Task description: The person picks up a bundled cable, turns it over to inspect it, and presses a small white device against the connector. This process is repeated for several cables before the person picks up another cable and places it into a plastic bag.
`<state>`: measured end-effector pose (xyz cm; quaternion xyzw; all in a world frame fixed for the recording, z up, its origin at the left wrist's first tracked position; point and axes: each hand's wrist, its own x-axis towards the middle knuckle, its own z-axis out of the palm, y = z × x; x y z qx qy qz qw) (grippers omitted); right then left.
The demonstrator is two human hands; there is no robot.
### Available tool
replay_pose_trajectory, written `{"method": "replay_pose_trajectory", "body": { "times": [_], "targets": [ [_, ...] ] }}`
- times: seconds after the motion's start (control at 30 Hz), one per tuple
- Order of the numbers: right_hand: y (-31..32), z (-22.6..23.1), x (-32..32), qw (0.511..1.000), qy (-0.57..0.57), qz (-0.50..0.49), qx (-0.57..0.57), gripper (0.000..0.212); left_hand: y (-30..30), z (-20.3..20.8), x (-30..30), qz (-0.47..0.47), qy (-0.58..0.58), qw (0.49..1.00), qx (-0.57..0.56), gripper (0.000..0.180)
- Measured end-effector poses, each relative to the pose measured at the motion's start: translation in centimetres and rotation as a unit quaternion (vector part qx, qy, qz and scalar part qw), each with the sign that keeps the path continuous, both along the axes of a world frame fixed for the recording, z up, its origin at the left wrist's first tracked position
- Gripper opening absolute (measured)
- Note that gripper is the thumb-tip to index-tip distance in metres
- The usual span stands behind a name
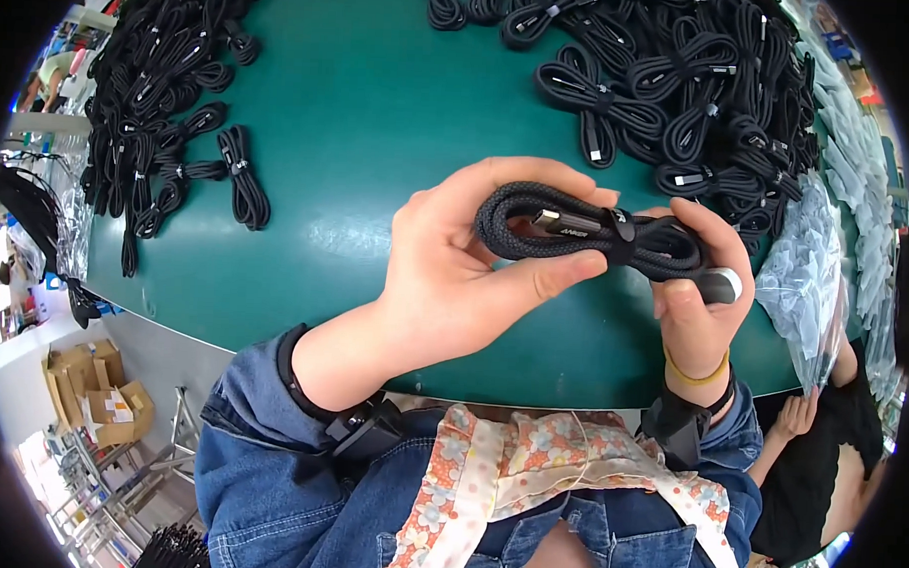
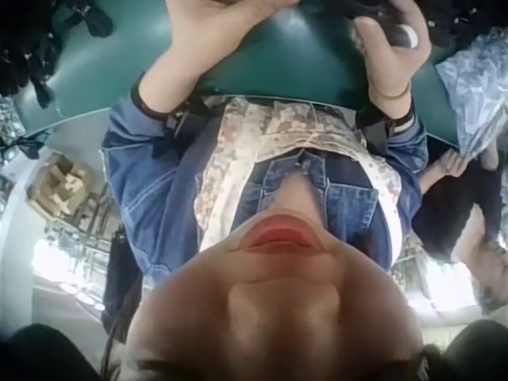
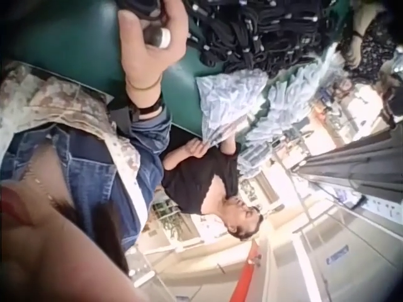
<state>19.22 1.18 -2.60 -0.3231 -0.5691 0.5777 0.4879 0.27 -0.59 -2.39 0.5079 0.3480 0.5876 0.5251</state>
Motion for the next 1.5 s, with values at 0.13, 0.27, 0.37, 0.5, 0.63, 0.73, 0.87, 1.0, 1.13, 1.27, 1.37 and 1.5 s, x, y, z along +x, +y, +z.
{"method": "replay_pose_trajectory", "body": {
  "times": [0.13,0.27,0.37,0.5,0.63,0.73,0.87,1.0,1.13,1.27,1.37,1.5],
  "targets": [
    [-0.2,-0.2,0.6,0.999,-0.035,0.003,0.006,0.046,-0.3,0.2,-0.1,-0.002,0.002,1.000,-0.015,0.037],
    [-0.3,-0.4,1.0,0.998,-0.060,-0.001,0.003,0.051,-0.4,0.4,0.0,-0.003,-0.010,0.999,-0.039,0.036],
    [-0.2,-0.5,0.9,0.998,-0.058,0.003,0.003,0.054,-0.3,0.3,0.0,0.000,-0.018,0.999,-0.045,0.037],
    [-0.4,-0.4,0.6,1.000,-0.017,-0.004,0.007,0.055,-0.2,0.3,0.1,0.002,-0.046,0.997,-0.065,0.039],
    [-0.2,0.1,0.1,0.997,-0.008,0.046,0.061,0.054,-0.2,0.2,0.0,0.004,-0.099,0.988,-0.120,0.042],
    [-0.6,-0.4,0.1,0.990,-0.083,-0.013,0.111,0.049,0.0,-0.3,-0.1,0.004,-0.114,0.984,-0.135,0.044],
    [-1.1,0.1,0.8,0.998,-0.039,-0.004,-0.045,0.042,0.2,-0.9,-0.1,-0.009,-0.048,0.999,-0.004,0.044],
    [-0.4,-0.3,1.0,0.996,0.029,0.040,-0.077,0.043,-0.2,-0.6,0.0,-0.063,-0.045,0.997,0.029,0.042],
    [0.1,-0.7,1.5,0.981,0.077,0.112,-0.139,0.050,0.0,-0.8,0.2,-0.089,-0.085,0.991,-0.050,0.038],
    [0.4,0.0,1.2,0.984,-0.003,0.092,-0.154,0.053,0.4,-0.5,0.5,-0.089,-0.120,0.980,-0.131,0.036],
    [0.4,-0.2,0.9,0.984,0.010,0.073,-0.165,0.051,0.4,-0.4,0.5,-0.084,-0.124,0.974,-0.171,0.034],
    [0.2,0.8,0.5,0.976,0.025,0.048,-0.210,0.035,0.3,0.3,-0.1,-0.084,-0.097,0.977,-0.171,0.027]
  ]
}}
